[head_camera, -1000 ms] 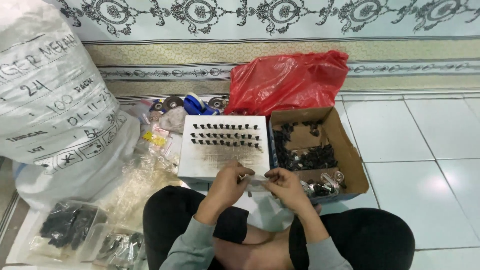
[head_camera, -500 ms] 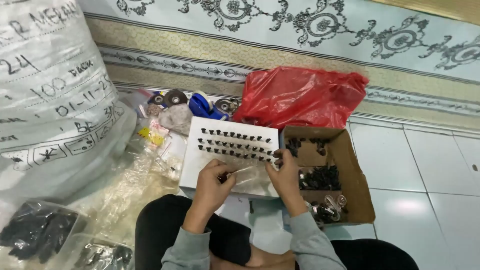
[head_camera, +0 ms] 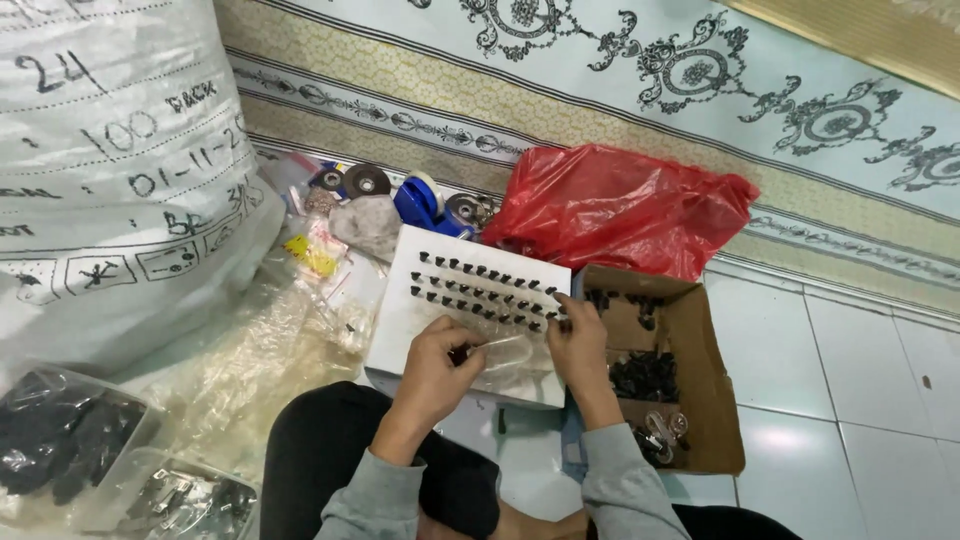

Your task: The person sits on the floor and sorts small black plastic components from a cardboard box into a white tray with multiple compartments. They handle the parts one by one, placing them into the tray and occasionally transferring them into a small plastic bag.

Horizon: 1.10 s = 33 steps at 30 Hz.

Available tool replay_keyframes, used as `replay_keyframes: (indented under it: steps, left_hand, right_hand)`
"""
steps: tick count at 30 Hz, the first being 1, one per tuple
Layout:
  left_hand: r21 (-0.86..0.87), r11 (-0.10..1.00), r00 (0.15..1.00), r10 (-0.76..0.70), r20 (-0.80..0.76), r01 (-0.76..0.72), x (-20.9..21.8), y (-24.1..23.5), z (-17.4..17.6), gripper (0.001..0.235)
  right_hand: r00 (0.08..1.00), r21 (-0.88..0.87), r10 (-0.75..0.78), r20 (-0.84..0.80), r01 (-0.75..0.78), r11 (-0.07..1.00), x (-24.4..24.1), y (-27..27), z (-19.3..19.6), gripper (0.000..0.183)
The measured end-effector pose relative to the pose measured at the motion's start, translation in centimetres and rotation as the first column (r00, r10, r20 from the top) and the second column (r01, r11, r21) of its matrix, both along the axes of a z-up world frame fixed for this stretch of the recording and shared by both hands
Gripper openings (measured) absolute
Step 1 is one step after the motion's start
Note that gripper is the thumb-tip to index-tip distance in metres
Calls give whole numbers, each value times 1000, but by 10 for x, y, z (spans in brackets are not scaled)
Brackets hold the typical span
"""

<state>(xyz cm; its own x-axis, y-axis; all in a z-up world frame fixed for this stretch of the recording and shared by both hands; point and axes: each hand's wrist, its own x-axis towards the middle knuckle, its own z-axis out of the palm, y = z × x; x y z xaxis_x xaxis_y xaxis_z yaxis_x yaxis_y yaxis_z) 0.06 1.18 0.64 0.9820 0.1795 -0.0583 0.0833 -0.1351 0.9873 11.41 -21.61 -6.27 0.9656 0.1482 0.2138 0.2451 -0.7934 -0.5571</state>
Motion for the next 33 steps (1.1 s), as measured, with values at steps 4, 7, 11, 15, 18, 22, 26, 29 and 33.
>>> replay_keyframes:
  steps: [4, 7, 11, 15, 18, 22, 26, 29, 33]
  left_hand:
    - [-3, 1000, 1000, 7, 6, -7, 2, 1, -3, 17]
    - [-13, 1000, 1000, 10, 1, -10, 1, 0, -4, 16]
    - [-22, 1000, 1000, -18, -6, 18, 2, 1, -2, 17]
    - [-30, 999, 999, -38, 15, 39, 2, 1, -5, 17]
    - [-38, 999, 999, -16, 41, 18, 2, 0, -3, 17]
    - [6, 1000, 999, -25, 38, 25, 2, -2, 3, 17]
    - [52, 998, 997, -40, 68, 36, 5, -10, 1, 17]
    - [53, 997, 996, -51, 73, 47, 6, -13, 1, 18]
    - [70, 996, 995, -63, 78, 58, 1, -12, 0, 21]
  right_hand:
    - [999, -25, 34, -19, -35, 999, 13, -6, -14, 27]
    - [997, 40, -27, -68, 30, 999, 15, -4, -4, 36]
    - [994, 45, 1, -109, 3, 999, 24, 5, 17, 46]
    - [990, -51, 66, -126, -73, 996, 53, -7, -13, 29]
    - [990, 15, 16, -139, -14, 1000, 47, -8, 8, 28]
    - [976, 426, 82, -202, 12, 905, 4, 1, 77, 34]
    - [925, 391, 365, -106, -299, 871, -51, 36, 154, 26]
    - [856, 95, 508, -98, -500, 861, -65, 47, 164, 26]
    - [807, -239, 546, -225, -589, 772, -62, 36, 131, 23]
